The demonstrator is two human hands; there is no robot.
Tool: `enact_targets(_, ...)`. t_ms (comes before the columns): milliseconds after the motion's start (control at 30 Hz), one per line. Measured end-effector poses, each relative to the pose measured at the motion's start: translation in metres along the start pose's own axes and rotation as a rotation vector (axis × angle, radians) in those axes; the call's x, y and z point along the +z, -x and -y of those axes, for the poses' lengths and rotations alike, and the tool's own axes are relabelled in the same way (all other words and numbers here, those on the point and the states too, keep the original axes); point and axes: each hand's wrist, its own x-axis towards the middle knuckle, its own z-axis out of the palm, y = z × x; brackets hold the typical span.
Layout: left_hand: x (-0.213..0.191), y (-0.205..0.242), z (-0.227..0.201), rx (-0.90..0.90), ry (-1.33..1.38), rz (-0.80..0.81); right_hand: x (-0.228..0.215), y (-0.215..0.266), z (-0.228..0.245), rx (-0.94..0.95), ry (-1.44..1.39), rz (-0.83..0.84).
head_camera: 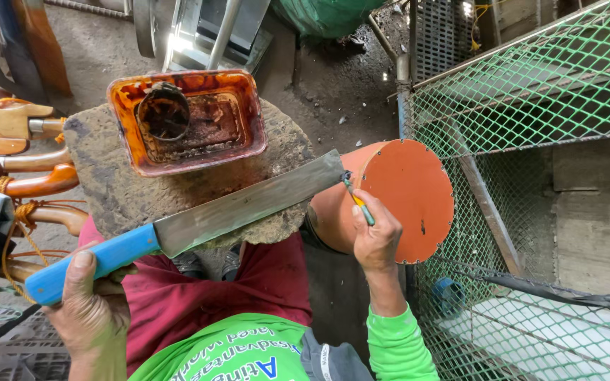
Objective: The person holds a large knife with a blue handle and uses a small brush to apply a dark substance from a container onto the blade. The person repeatedly dips the brush into the container and spreads the substance along the blade's surface.
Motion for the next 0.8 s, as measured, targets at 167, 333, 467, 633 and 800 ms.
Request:
enact_targets(167,0.002,-0.001,0.001,0.002,-0.019,-0.007,-0.001,0.009,0.006,-0.038,-0.06,0.154)
enact_targets(333,0.003,0.0,-0.002,-0.022,-0.028,-0.026,-0.001,0.009,0.009,-0.079,-0.047,0.005)
enact_targets(467,0.004,0.0,0.0,0.002,0.012,0.007,0.013,0.017,0.027,-0.13,-0.059,0.114)
enact_targets(633,0.007,-0.001,-0.001,-0.015,0.011,0.0,0.015,0.028,0.036,-0.167,-0.121,0.15)
enact_targets(800,0.014,-0.003,-0.004,-0.003,0.002,-0.007,0.013,0.009,0.032,-0.041,-0.169,0.091)
